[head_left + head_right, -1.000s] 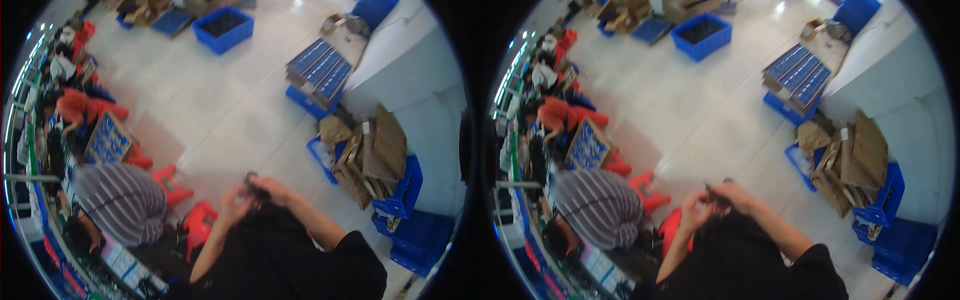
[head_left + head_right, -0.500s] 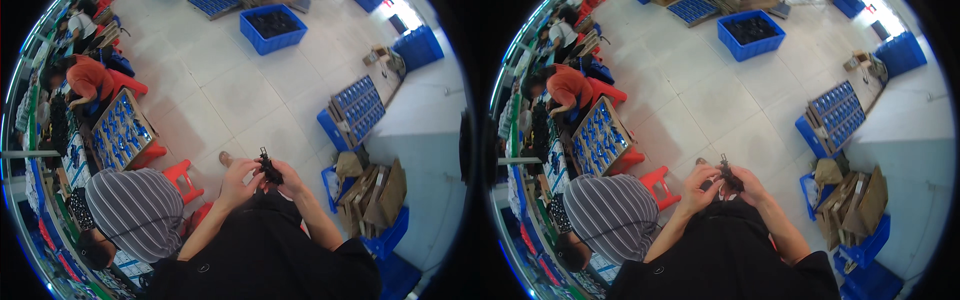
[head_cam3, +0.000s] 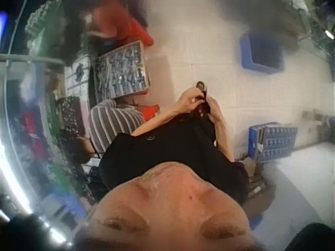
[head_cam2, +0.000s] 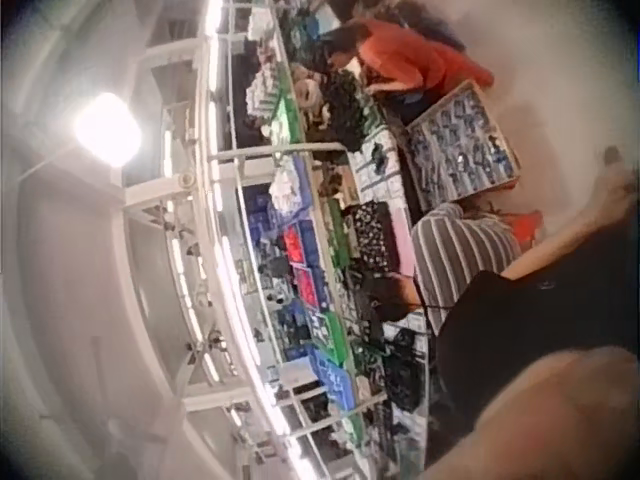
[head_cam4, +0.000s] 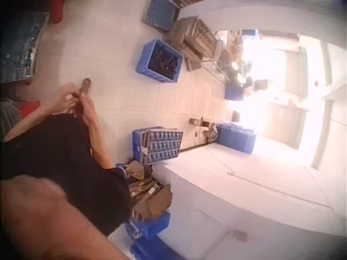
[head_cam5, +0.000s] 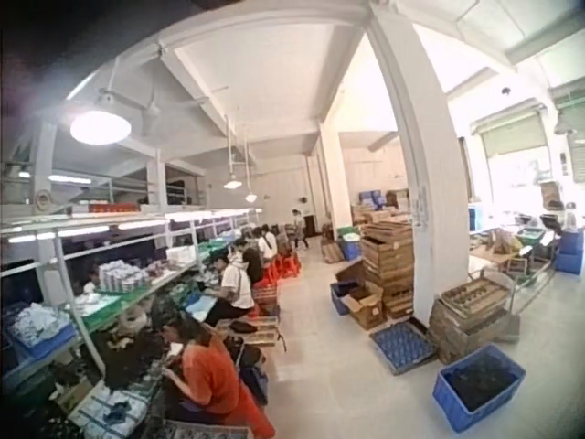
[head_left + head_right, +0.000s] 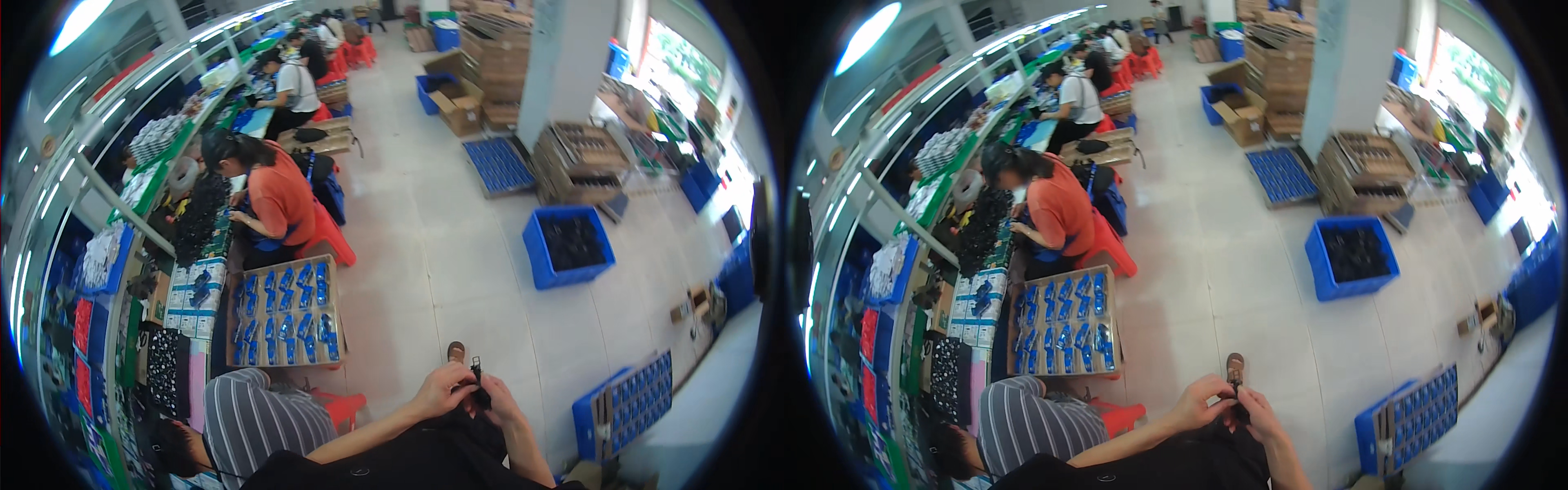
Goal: The person assembles toy cars by fitting car bodies, chassis, and wheels together by hand, securing them with an electric screwdriver, and placing the finished cars onto the conveyor table.
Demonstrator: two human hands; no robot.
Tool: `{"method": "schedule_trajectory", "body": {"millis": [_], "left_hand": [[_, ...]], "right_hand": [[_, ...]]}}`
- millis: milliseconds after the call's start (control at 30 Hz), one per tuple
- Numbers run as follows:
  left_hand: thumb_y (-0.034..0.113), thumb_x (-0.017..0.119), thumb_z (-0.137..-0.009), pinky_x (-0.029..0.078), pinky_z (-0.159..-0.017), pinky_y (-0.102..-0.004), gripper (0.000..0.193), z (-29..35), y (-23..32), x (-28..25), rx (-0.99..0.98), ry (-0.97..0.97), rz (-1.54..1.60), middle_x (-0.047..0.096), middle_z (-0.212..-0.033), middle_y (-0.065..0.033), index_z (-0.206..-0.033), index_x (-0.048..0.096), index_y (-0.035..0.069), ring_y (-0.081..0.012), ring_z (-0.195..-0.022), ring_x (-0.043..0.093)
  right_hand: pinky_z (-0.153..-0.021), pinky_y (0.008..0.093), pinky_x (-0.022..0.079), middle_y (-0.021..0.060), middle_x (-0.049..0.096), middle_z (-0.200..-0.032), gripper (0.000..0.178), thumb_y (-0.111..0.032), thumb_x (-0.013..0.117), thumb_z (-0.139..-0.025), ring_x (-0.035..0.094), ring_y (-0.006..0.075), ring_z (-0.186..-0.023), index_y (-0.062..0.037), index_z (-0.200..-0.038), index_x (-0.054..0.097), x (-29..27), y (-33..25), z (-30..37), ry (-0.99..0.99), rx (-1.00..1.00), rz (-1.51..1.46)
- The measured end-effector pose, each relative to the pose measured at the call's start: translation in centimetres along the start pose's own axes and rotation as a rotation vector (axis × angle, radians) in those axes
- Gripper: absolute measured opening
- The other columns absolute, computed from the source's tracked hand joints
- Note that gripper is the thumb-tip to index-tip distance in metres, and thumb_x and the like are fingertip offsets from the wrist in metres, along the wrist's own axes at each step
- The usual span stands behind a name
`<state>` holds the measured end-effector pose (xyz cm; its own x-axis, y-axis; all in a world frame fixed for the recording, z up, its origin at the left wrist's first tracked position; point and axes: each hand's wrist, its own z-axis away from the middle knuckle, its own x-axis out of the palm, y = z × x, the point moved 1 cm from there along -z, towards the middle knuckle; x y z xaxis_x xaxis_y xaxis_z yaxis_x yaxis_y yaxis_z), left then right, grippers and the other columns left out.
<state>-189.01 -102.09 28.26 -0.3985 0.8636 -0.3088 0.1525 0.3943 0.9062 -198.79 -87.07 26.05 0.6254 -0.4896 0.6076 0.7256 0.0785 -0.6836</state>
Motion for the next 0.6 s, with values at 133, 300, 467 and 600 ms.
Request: {"method": "schedule_trajectory", "body": {"millis": [133, 300, 467, 600], "left_hand": [[0.005, 0.071, -0.084, 0.049, -0.072, -0.0323, 0.012, -5.4, -4.7, -4.9, -0.117, 0.074, 0.059, 0.063, -0.083, -0.0087, -0.095, 0.066, 0.004, -0.022, -0.077, 0.061], [0.004, 0.069, -0.088, 0.05, -0.075, -0.0269, 0.009, -12.0, -8.6, -10.9, -0.296, 0.284, 0.218, 0.066, -0.09, -0.0047, -0.097, 0.067, 0.002, -0.0114, -0.083, 0.062], [0.009, 0.065, -0.094, 0.051, -0.08, -0.0257, 0.01, -15.4, -13.7, -16.4, -0.426, 0.583, 0.579, 0.067, -0.096, -0.002, -0.103, 0.064, 0.003, -0.0098, -0.087, 0.062], [0.013, 0.058, -0.099, 0.054, -0.087, -0.0311, 0.014, -17.4, -16.4, -21.1, -0.533, 0.703, 0.857, 0.067, -0.109, -0.008, -0.108, 0.06, 0.002, -0.0177, -0.098, 0.066]], "right_hand": [[-0.05, 0.031, 0.051, 0.0094, 0.062, -0.081, 0.037, -0.034, 0.054, -0.101, 0.061, 0.0191, -0.06, 0.0006, -0.112, 0.059, 0.3, -5.4, -10.3, -0.095, 0.151, 0.183], [-0.05, 0.0305, 0.053, 0.0113, 0.065, -0.089, 0.037, -0.033, 0.052, -0.102, 0.064, 0.0188, -0.06, 0.0014, -0.115, 0.059, 1.0, -12.8, -23.7, -0.21, 0.29, 0.194], [-0.053, 0.0324, 0.055, 0.0137, 0.064, -0.088, 0.043, -0.035, 0.05, -0.102, 0.065, 0.0214, -0.062, 0.0037, -0.12, 0.056, 2.1, -19.0, -35.1, -0.227, 0.289, 0.219], [-0.054, 0.0332, 0.056, 0.0148, 0.064, -0.087, 0.049, -0.039, 0.048, -0.102, 0.066, 0.0223, -0.063, 0.0046, -0.123, 0.054, 3.4, -21.1, -43.9, -0.247, 0.314, 0.281]]}}
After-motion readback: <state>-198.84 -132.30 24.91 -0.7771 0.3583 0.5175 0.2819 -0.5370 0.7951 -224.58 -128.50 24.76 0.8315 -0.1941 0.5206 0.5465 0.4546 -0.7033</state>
